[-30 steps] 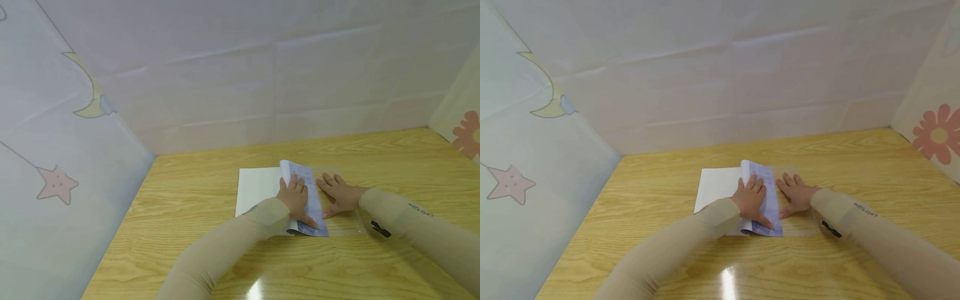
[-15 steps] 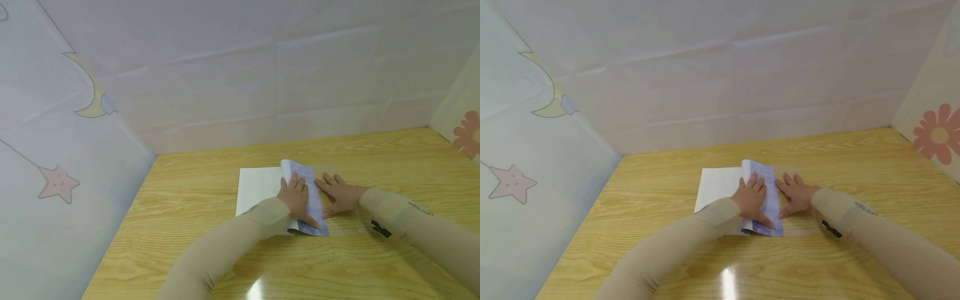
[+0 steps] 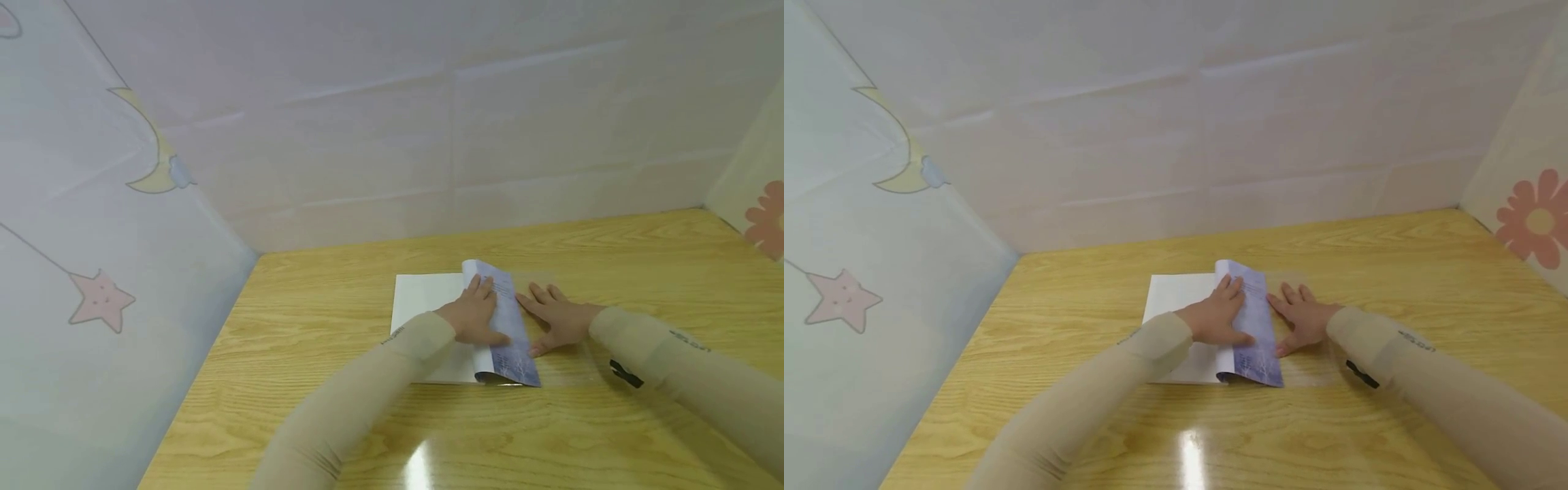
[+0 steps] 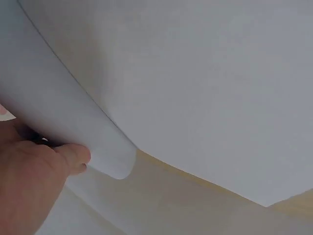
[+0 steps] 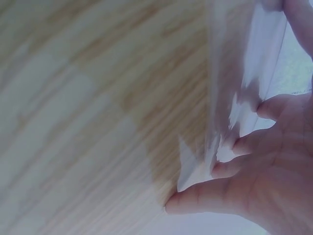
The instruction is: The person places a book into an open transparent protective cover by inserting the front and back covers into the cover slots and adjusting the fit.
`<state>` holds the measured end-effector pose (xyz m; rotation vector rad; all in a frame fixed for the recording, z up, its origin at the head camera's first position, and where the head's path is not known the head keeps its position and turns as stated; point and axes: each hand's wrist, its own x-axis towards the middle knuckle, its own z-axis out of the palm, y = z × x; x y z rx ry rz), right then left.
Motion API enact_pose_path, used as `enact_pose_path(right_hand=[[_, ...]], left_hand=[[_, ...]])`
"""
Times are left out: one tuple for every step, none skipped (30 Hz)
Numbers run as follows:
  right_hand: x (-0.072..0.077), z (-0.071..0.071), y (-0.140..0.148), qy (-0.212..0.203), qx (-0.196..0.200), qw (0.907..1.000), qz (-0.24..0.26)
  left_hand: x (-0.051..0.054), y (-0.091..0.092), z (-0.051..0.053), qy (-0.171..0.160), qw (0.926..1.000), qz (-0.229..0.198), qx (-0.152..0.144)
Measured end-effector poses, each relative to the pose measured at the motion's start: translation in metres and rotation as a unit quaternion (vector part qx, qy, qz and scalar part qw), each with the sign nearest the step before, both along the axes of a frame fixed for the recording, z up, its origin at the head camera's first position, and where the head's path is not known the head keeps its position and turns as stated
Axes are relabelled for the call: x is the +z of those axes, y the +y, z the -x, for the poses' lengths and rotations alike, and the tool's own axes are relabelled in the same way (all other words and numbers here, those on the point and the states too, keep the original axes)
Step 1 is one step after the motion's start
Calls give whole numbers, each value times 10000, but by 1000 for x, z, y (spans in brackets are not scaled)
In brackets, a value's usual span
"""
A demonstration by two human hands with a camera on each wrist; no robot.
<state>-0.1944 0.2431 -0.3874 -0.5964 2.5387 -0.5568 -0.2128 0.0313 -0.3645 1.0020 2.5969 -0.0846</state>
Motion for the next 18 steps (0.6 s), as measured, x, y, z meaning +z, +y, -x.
enact_pose_path(right_hand=[[0, 0, 0, 9, -1, 10000, -18], [0, 1, 0, 3, -3, 10000, -24], [0, 1, -1, 0, -3, 10000, -38], [0, 0, -1, -3, -14, 10000, -35], [0, 0, -1, -16, -25, 10000, -43], [0, 0, -2, -39, -42, 10000, -37], [0, -1, -3, -56, -56, 10000, -36], [0, -1, -3, -57, -63, 10000, -30], [1, -1, -3, -57, -72, 10000, -30], [1, -2, -3, -59, -83, 9999, -21], [1, -2, -3, -63, -91, 9999, -7], [1, -2, -3, -62, -99, 9999, 10], [0, -2, -3, -54, -103, 9999, 1], [0, -2, -2, -43, -107, 9999, -13], [-1, -2, -2, -35, -110, 9999, -15], [-1, -1, -1, -9, -109, 9999, -24], [-2, -1, -1, 17, -101, 9999, -15], [-2, -1, -1, 39, -100, 9999, -37]], left_hand=[[-3, -1, 0, 132, 9999, 46, 39], [-6, -1, 0, 211, 9997, 69, 105], [-8, -3, 0, 281, 9995, 65, 159], [-11, -4, 0, 347, 9992, 61, 213], [-14, -4, 0, 387, 9989, 55, 275], [-16, -5, 0, 425, 9986, 48, 303], [-16, -6, 0, 423, 9986, 21, 324], [-16, -7, 0, 401, 9986, -17, 354], [-16, -7, 0, 420, 9985, -31, 353], [-16, -7, 0, 444, 9984, -17, 341], [-16, -8, -1, 460, 9984, -17, 336], [-16, -7, -1, 469, 9983, -12, 335], [-16, -7, -1, 472, 9983, -4, 339], [-16, -7, -2, 469, 9983, 11, 342], [-15, -7, -2, 485, 9983, 31, 335], [-15, -6, -2, 501, 9982, 60, 328], [-14, -6, -2, 519, 9980, 72, 342], [-13, -5, -2, 541, 9979, 101, 354]])
